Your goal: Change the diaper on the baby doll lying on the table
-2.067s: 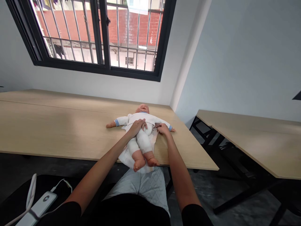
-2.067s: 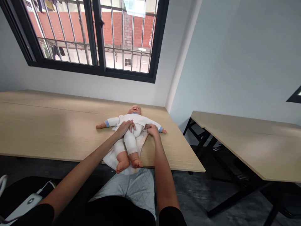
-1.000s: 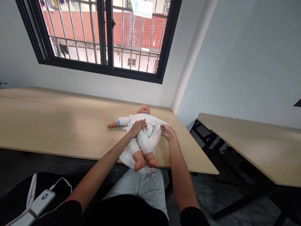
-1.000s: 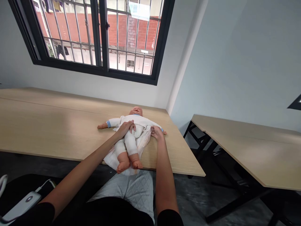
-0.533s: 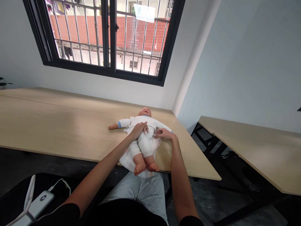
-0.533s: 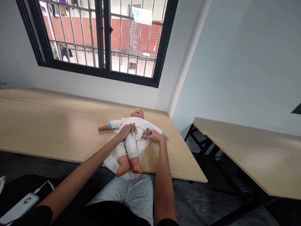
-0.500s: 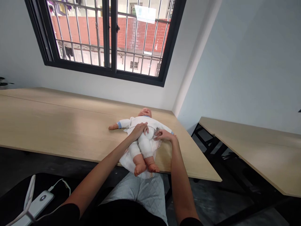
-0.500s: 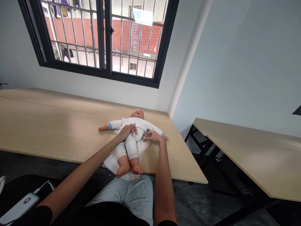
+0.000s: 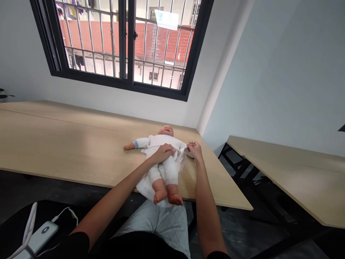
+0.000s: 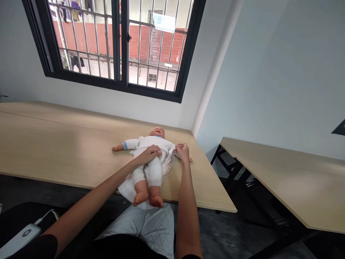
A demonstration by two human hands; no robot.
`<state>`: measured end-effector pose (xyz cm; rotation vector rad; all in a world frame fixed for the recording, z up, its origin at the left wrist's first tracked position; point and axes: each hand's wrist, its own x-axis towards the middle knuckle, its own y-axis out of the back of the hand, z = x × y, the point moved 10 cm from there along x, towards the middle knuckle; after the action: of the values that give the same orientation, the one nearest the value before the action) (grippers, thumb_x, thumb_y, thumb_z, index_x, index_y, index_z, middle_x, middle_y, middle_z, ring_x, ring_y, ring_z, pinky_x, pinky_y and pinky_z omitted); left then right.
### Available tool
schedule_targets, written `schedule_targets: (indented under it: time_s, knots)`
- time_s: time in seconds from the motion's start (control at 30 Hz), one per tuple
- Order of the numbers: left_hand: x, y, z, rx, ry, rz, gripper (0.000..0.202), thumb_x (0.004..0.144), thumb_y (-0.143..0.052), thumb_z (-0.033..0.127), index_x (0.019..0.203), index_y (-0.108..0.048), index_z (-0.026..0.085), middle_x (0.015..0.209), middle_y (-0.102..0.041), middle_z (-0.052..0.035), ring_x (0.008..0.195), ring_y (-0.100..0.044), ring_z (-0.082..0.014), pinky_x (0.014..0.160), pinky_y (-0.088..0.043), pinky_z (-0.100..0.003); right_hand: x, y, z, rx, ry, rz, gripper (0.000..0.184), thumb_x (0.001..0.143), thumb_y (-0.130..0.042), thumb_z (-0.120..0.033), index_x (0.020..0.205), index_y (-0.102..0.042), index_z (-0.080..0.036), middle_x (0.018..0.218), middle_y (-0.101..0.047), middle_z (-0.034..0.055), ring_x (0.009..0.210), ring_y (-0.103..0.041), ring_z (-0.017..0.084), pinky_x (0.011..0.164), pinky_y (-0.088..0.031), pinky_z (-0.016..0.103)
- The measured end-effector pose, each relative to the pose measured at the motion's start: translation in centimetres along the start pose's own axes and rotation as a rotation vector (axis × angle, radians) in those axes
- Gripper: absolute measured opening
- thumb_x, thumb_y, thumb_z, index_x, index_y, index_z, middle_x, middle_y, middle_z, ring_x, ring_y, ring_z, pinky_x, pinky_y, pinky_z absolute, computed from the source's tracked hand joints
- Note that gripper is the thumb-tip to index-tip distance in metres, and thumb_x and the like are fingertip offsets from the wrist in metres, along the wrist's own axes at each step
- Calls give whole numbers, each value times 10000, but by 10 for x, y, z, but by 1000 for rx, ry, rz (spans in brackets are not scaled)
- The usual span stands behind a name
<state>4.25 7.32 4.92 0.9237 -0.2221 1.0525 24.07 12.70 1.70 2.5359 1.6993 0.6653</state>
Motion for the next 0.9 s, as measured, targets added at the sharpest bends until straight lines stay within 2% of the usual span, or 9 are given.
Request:
schedule_targets:
  time_s: [0.07,0.17,0.23,0.4,0.47,0.57,0.7,0.8,0.9]
  knots:
    - [-1,-9,7,133,-37,-49,302,864,-517,437,953,-643,178,1074,-651,-91,1120,-533,-260,1041,-351,-433,-1,6,-4,181,-8,75,214,706,-598,-280,874,-483,-214,716,-628,-10,624,-617,132,622,-537,243]
    - [-2,-16,5,373,1,-74,585,804,-589,555,1272,-529,209,1455,-410,-145,1392,-277,-332,1122,-180,-558,-5,9,-10,437,-13,122,325,654,-680,-285,891,-465,-225,705,-614,-37,581,-594,115,596,-539,227]
    - [-3,-23,-1,426,39,-125,596,780,-602,594,1252,-554,234,1510,-345,-141,1430,-196,-350,1125,-109,-593,-8,7,-14,484,-22,114,349,647,-700,-277,895,-459,-230,715,-613,-41,579,-597,114,607,-550,231]
    - [-3,-37,5,291,-10,-239,305,796,-618,500,962,-678,251,1292,-607,-76,1318,-404,-346,1105,-164,-580,-13,6,-13,434,-77,146,294,699,-652,-265,903,-443,-232,758,-609,-16,642,-633,142,697,-577,280]
    - [-2,-25,13,116,-44,-172,266,831,-582,435,954,-683,221,1158,-677,-75,1189,-529,-305,1075,-286,-489,-15,8,-10,344,-101,176,237,739,-592,-268,910,-434,-227,804,-620,6,684,-648,153,713,-575,284]
    - [-8,19,11,-115,-6,59,269,874,-493,368,919,-667,168,984,-703,-89,976,-624,-237,927,-447,-363,-18,18,-4,52,-148,226,156,795,-487,-263,935,-435,-219,900,-646,57,790,-664,181,740,-557,292]
    - [-39,74,1,-74,112,215,231,861,-474,346,874,-638,184,980,-678,-75,972,-617,-223,908,-475,-362,-23,32,-11,-315,-164,273,163,785,-488,-238,944,-487,-204,1013,-645,130,999,-610,267,874,-473,369]
    - [-69,79,4,41,211,167,300,869,-488,432,985,-625,192,1066,-643,-86,1038,-592,-245,969,-447,-399,-38,30,-36,-456,-36,284,251,782,-514,-246,1022,-496,-174,1126,-591,168,1070,-565,286,914,-426,385]
    - [-94,58,7,170,323,127,533,831,-548,536,1216,-538,168,1252,-525,-145,1221,-486,-307,1074,-354,-450,-74,5,-49,-329,46,122,371,807,-557,-410,1091,-485,-183,1080,-594,134,942,-604,259,854,-455,362]
